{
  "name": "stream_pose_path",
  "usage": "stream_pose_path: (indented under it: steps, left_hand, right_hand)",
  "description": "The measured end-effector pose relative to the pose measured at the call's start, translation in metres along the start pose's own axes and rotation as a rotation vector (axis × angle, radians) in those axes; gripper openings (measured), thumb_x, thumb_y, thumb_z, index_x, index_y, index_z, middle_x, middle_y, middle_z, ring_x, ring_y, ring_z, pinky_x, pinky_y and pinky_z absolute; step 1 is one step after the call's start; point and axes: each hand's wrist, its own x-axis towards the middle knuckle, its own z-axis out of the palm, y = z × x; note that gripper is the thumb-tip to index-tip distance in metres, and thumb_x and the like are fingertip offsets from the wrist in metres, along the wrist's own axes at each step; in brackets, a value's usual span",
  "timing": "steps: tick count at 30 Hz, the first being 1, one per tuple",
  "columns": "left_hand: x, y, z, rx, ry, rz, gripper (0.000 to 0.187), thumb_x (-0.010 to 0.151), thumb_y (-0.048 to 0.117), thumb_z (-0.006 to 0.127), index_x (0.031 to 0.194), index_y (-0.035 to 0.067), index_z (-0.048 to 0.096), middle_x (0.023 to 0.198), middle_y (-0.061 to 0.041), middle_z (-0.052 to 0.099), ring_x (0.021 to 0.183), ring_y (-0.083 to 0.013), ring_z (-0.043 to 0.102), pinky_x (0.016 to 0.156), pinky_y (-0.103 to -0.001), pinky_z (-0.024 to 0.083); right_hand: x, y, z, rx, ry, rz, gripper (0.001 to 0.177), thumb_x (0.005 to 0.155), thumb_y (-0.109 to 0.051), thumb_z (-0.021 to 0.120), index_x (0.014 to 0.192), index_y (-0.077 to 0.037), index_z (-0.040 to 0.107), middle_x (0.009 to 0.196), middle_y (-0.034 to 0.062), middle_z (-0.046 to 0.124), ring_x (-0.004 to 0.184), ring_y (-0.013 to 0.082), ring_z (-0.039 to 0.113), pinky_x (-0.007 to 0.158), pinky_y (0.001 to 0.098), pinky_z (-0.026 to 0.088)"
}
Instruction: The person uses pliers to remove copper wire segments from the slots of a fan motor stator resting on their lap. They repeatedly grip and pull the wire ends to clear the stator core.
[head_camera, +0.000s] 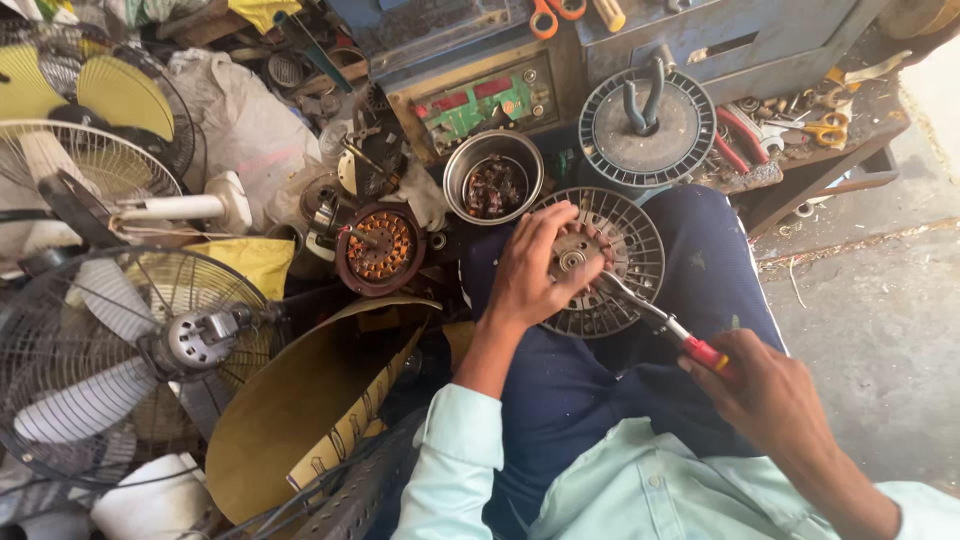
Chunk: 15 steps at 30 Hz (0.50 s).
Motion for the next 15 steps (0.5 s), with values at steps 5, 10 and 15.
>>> stream_pose_path:
  steps: [5,10,15]
  left_hand:
    - [0.028,0.011,0.028,0.378,0.142,0.061,0.046,0.095,0.046,0.068,0.119,0.006,0.069,0.128,-0.012,0.062,0.123,-0.0336,0.059,0.112,-0.049,0.044]
    - [0.031,0.002,0.030,0.304,0.157,-0.009,0.028,0.096,0.035,0.066,0.106,0.009,0.069,0.127,-0.011,0.063,0.121,-0.0339,0.060,0.107,-0.047,0.047]
    - [0.034,-0.006,0.032,0.281,0.174,0.017,0.023,0.093,0.030,0.068,0.101,0.009,0.066,0.130,-0.014,0.064,0.122,-0.0363,0.060,0.108,-0.048,0.046]
  right_hand:
    - [0.001,0.001,-0.006,0.002,-0.238,0.145,0.044,0.087,-0.047,0.074,0.104,-0.010,0.058,0.057,0.0162,0.064,0.056,0.0354,0.068,0.058,0.0464,0.051]
    - [-0.012,-0.007,-0.030,0.050,-0.372,0.259,0.046,0.086,-0.053,0.069,0.100,-0.010,0.060,0.056,0.0150,0.066,0.053,0.0348,0.069,0.056,0.0472,0.051]
    - [-0.016,-0.011,-0.025,0.023,-0.435,0.381,0.045,0.089,-0.053,0.070,0.100,-0.009,0.063,0.059,0.0168,0.065,0.061,0.0323,0.065,0.060,0.0466,0.049]
